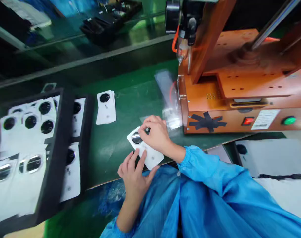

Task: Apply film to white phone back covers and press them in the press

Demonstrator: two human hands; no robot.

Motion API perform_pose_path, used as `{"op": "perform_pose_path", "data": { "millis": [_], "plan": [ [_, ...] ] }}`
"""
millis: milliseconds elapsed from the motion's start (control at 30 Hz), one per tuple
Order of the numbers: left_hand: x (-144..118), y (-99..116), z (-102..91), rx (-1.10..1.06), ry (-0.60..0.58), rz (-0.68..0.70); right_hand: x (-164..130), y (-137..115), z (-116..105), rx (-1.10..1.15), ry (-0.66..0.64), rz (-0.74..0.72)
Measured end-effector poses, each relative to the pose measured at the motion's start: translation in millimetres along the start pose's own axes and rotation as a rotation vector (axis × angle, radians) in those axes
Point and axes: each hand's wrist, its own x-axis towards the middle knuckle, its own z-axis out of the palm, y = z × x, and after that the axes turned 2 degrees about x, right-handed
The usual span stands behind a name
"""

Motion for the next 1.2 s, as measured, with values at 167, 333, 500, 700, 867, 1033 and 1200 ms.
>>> {"op": "perform_pose_path", "data": {
  "millis": [167,333,500,700,867,1033,1200],
  "plan": [
    [1.6,0.9,1.3,0.009,0.013,0.000,-3.1,-7.9,14.4,-0.019,-0.061,-0.001],
    [1.8,0.3,2.4,0.018,0.021,-0.012,-2.4,-3.7,23.8,-0.094,-0.036,-0.056],
    [-0.5,-1.8,4.2,0.006,0.022,-0.014,-0.8,2.2,24.2,-0.141,-0.011,-0.080],
    [-2.1,-2.7,6.5,-0.021,0.009,-0.031,-1.6,3.4,21.3,-0.144,-0.007,-0.082],
    [0.3,-1.9,5.0,0.013,0.034,-0.003,-1.3,5.9,23.2,-0.174,-0.007,-0.099],
    [1.4,-1.1,3.3,0.021,0.042,0.006,-2.6,8.4,25.6,-0.223,0.010,-0.156],
    [0.5,-1.8,3.3,0.015,0.042,0.001,-6.5,10.8,24.4,-0.300,0.046,-0.244]
  ]
}}
